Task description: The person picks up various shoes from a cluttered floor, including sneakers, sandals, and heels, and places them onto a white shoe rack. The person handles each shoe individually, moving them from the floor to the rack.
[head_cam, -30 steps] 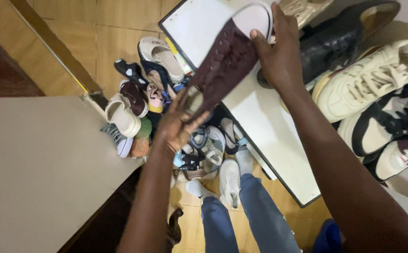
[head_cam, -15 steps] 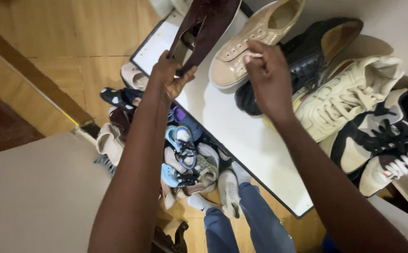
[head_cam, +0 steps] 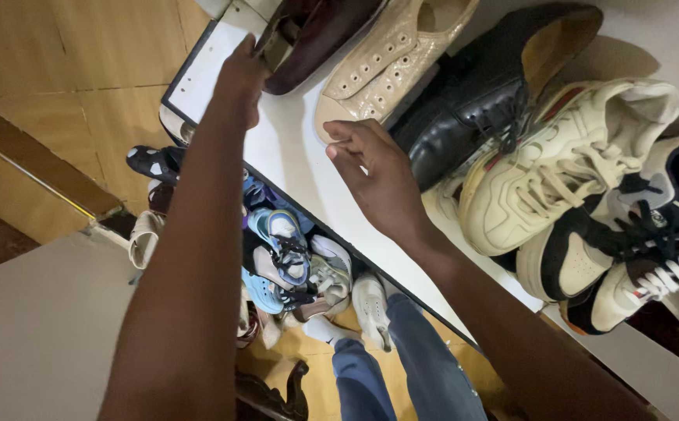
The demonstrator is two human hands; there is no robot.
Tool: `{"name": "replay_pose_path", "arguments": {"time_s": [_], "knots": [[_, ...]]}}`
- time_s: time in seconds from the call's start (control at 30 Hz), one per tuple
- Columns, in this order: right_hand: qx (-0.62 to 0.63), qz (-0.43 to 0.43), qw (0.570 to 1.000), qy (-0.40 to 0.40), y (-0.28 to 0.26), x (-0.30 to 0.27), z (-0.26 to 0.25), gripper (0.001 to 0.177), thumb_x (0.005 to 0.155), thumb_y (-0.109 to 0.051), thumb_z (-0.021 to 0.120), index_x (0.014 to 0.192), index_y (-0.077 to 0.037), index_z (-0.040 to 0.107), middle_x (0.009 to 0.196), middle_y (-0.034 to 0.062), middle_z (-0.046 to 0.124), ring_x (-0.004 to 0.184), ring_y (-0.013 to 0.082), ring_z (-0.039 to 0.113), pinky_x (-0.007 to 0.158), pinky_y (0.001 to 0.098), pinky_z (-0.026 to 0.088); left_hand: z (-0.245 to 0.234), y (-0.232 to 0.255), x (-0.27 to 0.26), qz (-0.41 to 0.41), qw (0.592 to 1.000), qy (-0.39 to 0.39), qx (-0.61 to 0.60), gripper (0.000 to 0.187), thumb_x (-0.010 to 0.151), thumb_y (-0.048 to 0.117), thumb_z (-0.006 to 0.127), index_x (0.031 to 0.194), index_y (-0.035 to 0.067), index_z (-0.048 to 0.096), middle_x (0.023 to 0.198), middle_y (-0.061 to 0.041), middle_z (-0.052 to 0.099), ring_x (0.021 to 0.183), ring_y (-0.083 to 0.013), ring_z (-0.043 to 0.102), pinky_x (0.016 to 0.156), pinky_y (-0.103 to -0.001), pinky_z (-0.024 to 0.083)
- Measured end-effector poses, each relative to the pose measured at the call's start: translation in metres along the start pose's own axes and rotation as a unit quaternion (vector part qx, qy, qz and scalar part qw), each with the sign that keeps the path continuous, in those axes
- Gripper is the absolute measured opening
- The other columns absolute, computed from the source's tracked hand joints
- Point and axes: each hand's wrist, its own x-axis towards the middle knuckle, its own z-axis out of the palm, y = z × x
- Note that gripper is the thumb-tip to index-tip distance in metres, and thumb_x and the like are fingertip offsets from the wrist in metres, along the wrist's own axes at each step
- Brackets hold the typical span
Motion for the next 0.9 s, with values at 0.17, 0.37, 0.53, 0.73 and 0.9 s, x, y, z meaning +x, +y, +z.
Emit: {"name": "replay_pose_path", "arguments": {"time_s": [0.17,0.37,0.53,0.73,0.9], "knots": [[-0.002,-0.003,1.0,-0.009,0.008,0.004,0.006,0.029,0.104,-0.015,0.064,0.129,-0.003,0.064,0.122,0.0104,0.065,0.11,0.0178,0.07,0.096,0.031,0.057,0.011,-0.025,0.026,0.128,0.988,0.035,-0.081,0.072,0.096,-0.004,0.039,0.163,0.009,0.019,0.166,-0.015,0.033,0.149,-0.0278,0.04,0.122,-0.044,0.027],[-0.029,-0.009,0.999,-0.029,0.021,0.001,0.03,0.028,0.102,-0.016,0.066,0.127,-0.004,0.065,0.118,0.01,0.065,0.104,0.0172,0.071,0.09,0.031,0.057,-0.006,-0.065,-0.014,0.223,0.929,0.015,-0.296,0.076,0.102,0.0,0.049,0.164,0.008,0.007,0.171,-0.016,0.016,0.158,-0.0269,0.021,0.129,-0.038,0.018],[-0.046,0.026,0.995,-0.079,0.028,-0.016,0.074,0.028,0.1,-0.018,0.067,0.124,-0.004,0.064,0.118,0.0102,0.066,0.1,0.0179,0.071,0.088,0.032,0.056,-0.033,-0.137,-0.086,0.288,0.82,-0.032,-0.494,0.069,0.106,0.023,0.061,0.161,0.004,0.025,0.16,-0.02,0.04,0.149,-0.0329,0.041,0.129,-0.044,0.03],[-0.123,-0.013,0.971,-0.204,0.066,-0.05,0.146,0.029,0.1,-0.018,0.066,0.125,-0.003,0.064,0.112,0.0144,0.066,0.106,0.0249,0.07,0.092,0.0361,0.056,-0.042,-0.261,-0.17,0.126,0.867,0.222,-0.427,0.042,0.106,0.03,0.055,0.14,0.005,0.057,0.116,-0.008,0.066,0.096,-0.019,0.069,0.072,-0.029,0.057],[-0.177,0.009,0.928,-0.328,0.114,-0.091,0.209,0.031,0.096,-0.021,0.065,0.121,-0.003,0.065,0.111,0.0166,0.068,0.104,0.0299,0.07,0.089,0.0394,0.055,-0.047,-0.373,-0.224,0.082,0.89,0.183,-0.409,0.033,0.107,0.023,0.058,0.134,0.006,0.061,0.112,-0.005,0.067,0.092,-0.014,0.064,0.076,-0.028,0.057]]}}
